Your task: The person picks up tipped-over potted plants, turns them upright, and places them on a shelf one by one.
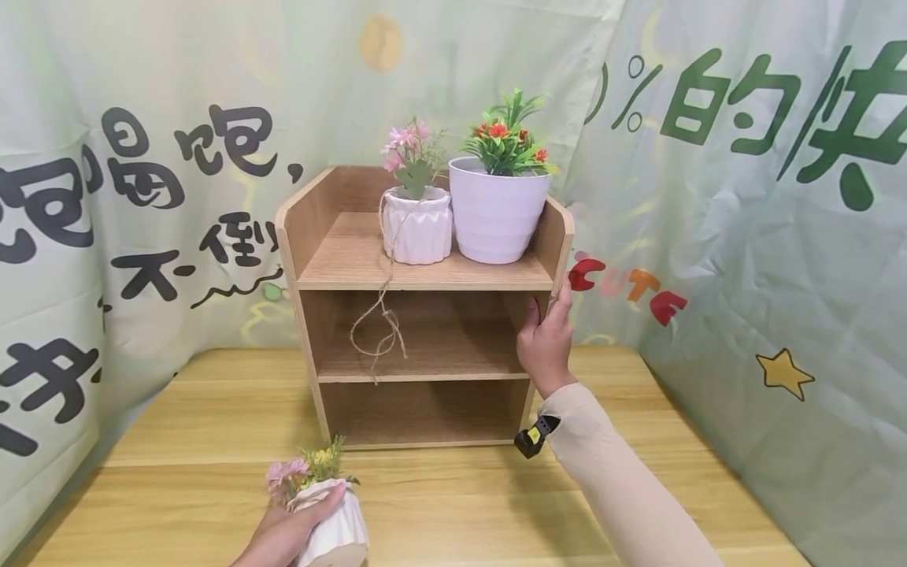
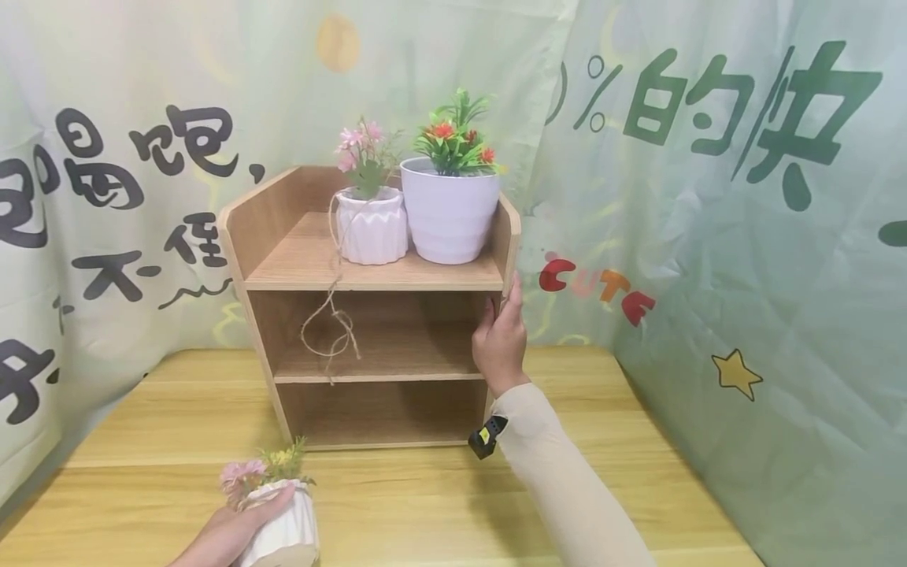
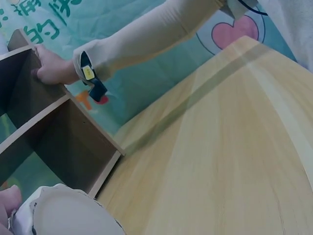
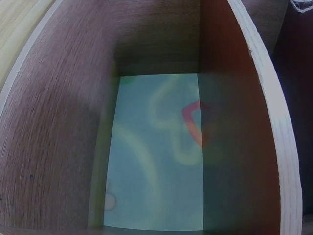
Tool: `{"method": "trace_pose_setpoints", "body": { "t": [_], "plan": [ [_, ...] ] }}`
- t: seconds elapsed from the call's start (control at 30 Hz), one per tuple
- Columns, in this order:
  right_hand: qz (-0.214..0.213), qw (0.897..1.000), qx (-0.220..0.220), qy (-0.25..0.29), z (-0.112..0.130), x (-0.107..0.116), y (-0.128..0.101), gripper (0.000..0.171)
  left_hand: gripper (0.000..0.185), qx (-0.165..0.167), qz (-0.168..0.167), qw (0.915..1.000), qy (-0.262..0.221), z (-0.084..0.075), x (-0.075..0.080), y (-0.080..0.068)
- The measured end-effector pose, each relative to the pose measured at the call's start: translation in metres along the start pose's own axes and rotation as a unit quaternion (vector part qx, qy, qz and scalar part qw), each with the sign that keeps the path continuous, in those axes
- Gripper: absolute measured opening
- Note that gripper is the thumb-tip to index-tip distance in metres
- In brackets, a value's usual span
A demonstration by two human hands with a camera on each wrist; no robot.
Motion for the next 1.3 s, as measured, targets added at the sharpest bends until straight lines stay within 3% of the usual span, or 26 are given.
{"method": "trace_pose_setpoints", "body": {
  "t": [0.27, 0.57, 0.67, 0.77, 1.13, 1.3],
  "plan": [
    [-0.001, 1.000, -0.001, 0.001, 0.001, 0.000, -0.001, 0.057, 0.108, 0.009, -0.004, 0.9968, 0.080, 0.003, 0.003, -0.002],
    [-0.007, 1.000, -0.004, 0.004, 0.000, 0.001, 0.000, 0.056, 0.082, -0.001, -0.001, 1.0000, -0.009, 0.005, -0.006, -0.009],
    [-0.002, 1.000, -0.002, 0.001, 0.000, 0.001, 0.000, 0.057, 0.064, -0.007, 0.032, 0.9974, -0.065, 0.008, -0.003, -0.008],
    [-0.002, 1.000, -0.001, 0.002, 0.000, 0.000, -0.001, 0.058, 0.059, -0.010, 0.057, 0.9935, -0.098, 0.012, 0.001, -0.006],
    [-0.015, 1.000, 0.013, 0.007, 0.000, 0.000, -0.002, 0.057, 0.034, 0.003, 0.076, 0.9909, -0.111, 0.018, 0.011, -0.006],
    [-0.024, 1.000, 0.014, 0.009, 0.000, -0.001, -0.002, 0.055, 0.035, -0.004, 0.054, 0.9914, -0.119, 0.024, 0.009, -0.003]
  ]
}}
Point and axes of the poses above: each hand's wrist, its own y-axis towards the middle knuckle, its own x-axis out of the back of the hand, z = x × y, the point moved 1 cm from there along y, towards the middle knuckle, and after that the axes turned 8 degrees about -x, right-handed, at the moved point
